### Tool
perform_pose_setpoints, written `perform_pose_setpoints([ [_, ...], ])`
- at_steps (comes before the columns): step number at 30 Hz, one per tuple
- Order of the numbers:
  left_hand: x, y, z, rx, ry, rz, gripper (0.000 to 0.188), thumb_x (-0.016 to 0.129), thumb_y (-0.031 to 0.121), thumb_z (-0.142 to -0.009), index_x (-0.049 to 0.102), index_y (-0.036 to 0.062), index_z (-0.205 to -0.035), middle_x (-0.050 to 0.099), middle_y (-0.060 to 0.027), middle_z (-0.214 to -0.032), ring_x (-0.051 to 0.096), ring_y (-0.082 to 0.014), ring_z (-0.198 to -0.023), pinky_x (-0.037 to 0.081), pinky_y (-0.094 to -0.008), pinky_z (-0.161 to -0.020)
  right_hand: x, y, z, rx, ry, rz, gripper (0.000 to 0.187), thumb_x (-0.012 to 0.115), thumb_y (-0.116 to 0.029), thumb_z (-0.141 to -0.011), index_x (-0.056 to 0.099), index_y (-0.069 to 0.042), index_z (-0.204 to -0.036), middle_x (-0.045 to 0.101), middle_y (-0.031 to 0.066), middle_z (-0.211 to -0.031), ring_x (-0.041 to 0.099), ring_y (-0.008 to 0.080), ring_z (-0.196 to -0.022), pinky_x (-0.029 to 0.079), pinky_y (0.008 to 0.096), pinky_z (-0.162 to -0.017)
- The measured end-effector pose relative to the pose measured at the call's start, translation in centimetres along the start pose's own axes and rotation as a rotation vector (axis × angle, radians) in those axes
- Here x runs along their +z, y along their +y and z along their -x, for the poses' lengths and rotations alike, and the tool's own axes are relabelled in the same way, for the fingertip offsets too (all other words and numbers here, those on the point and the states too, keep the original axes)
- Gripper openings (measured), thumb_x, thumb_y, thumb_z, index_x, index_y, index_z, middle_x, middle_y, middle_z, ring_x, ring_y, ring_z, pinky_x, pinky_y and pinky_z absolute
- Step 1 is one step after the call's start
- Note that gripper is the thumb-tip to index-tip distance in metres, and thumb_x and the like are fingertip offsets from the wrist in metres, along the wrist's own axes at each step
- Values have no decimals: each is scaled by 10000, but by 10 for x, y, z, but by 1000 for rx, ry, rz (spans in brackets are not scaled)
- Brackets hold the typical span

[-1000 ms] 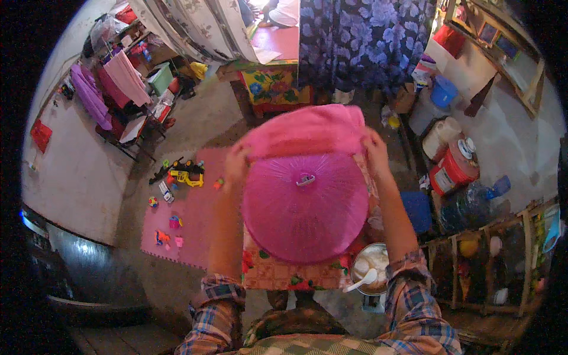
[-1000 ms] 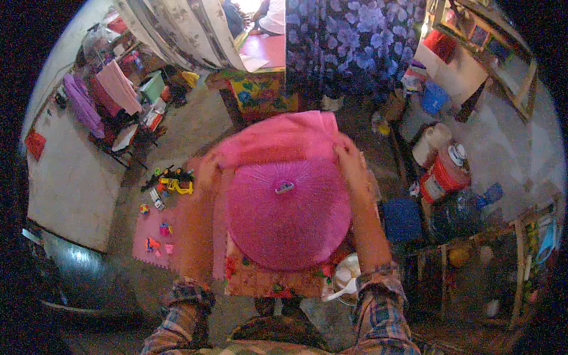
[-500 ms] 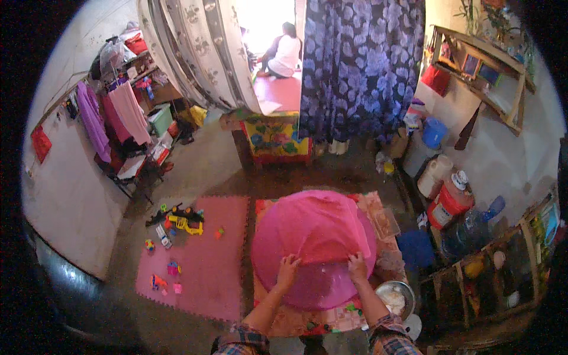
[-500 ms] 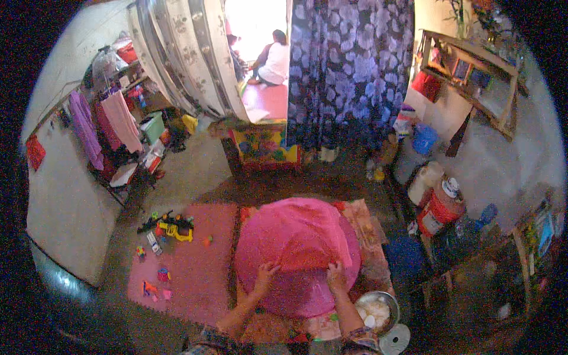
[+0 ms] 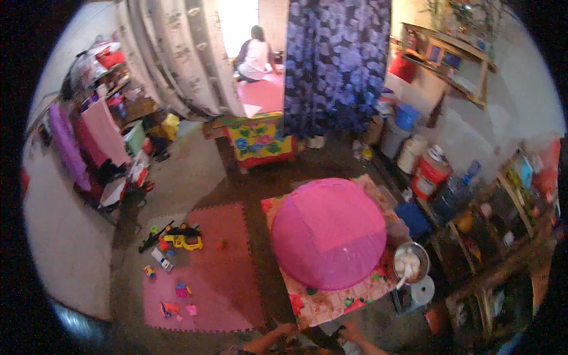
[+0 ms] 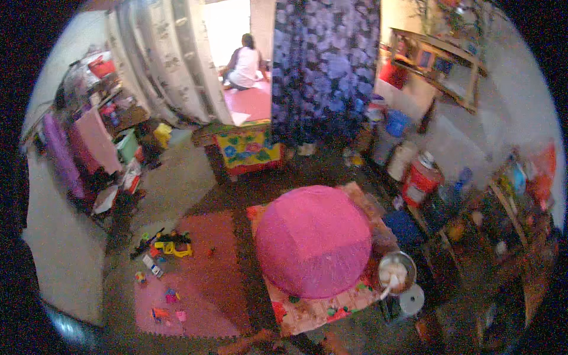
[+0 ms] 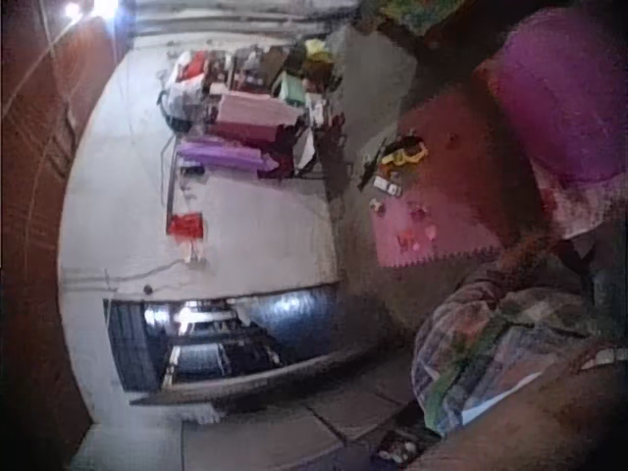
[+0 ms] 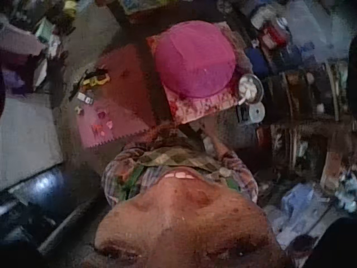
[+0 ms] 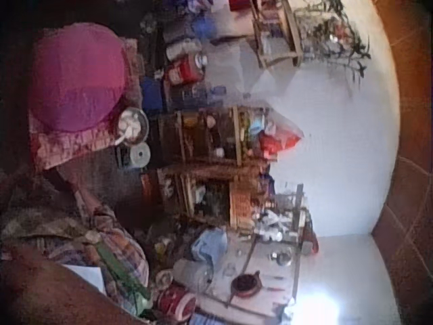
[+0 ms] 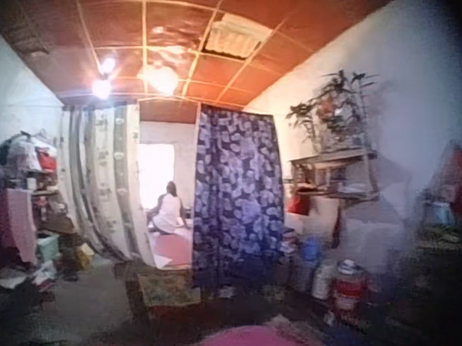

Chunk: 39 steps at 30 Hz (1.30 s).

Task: The person fries eggs in a pan on an induction cooktop. They crack eggs into the pan, stir the contents with a spatula, and transfer the cooked eggs onto a plate.

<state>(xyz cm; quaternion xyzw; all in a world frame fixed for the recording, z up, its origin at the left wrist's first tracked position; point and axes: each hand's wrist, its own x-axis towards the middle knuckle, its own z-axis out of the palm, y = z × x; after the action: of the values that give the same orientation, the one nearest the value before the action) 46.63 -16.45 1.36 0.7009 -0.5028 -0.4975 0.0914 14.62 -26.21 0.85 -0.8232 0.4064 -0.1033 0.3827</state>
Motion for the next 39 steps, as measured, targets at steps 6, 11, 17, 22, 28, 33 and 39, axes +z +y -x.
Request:
perform_pose_setpoints([
  [6, 36, 18, 15, 65, -353, 56, 287, 553, 337, -817, 580, 63, -902, 550, -150, -835, 495, -280, -821, 396, -407, -693, 37, -64, 215, 806, 19, -96, 397, 646, -324, -759, 570, -42, -1028, 605, 148, -990, 552, 329, -958, 433, 435, -828],
  [11, 82, 49, 39, -3, -586, 140, 264, 528, 329, -847, 570, 68, -857, 527, -129, -776, 474, -246, -737, 376, -381, -625, 118, -148, 340, 1034, 255, -312, 351, 641, -330, -762, 580, -41, -951, 613, 149, -927, 569, 334, -888, 448, 441, -778],
  [17, 179, 73, 102, -92, -851, -103, 265, 497, 320, -884, 559, 75, -804, 500, -104, -705, 449, -206, -637, 353, -350, -542, 204, -226, 444, 1253, 668, -537, 316, 634, -337, -765, 592, -39, -859, 621, 151, -852, 590, 340, -804, 466, 448, -717],
  [22, 187, 46, 146, -255, -918, -283, 289, 472, 312, -914, 550, 80, -760, 478, -83, -645, 428, -172, -554, 334, -324, -473, 272, -254, 492, 1312, 963, -421, 290, 592, -333, -785, 613, -43, -782, 624, 146, -759, 596, 334, -709, 475, 453, -644],
  [28, 195, 66, 142, -241, -1013, -184, 340, 441, 303, -951, 538, 86, -707, 451, -58, -574, 403, -131, -453, 311, -293, -391, 190, -294, 567, 1628, 1158, -646, 341, 536, -368, -817, 627, -49, -738, 595, 156, -694, 581, 323, -662, 458, 470, -614],
  [33, 252, 115, 174, -12, -755, -11, 294, 418, 256, -956, 528, 47, -781, 506, -44, -587, 440, -136, -460, 308, -238, -383, 82, -247, 644, 1204, 1834, 75, 203, 580, -217, -837, 565, -39, -934, 549, 177, -945, 553, 351, -880, 446, 447, -721],
  [39, 239, 118, 111, -208, -802, -228, 222, 487, 208, -910, 556, 43, -780, 524, -58, -602, 454, -149, -463, 354, -274, -386, -93, -172, 679, 1463, 1707, 121, 301, 557, -219, -852, 484, -22, -1068, 560, 232, -976, 551, 394, -900, 447, 454, -760],
])
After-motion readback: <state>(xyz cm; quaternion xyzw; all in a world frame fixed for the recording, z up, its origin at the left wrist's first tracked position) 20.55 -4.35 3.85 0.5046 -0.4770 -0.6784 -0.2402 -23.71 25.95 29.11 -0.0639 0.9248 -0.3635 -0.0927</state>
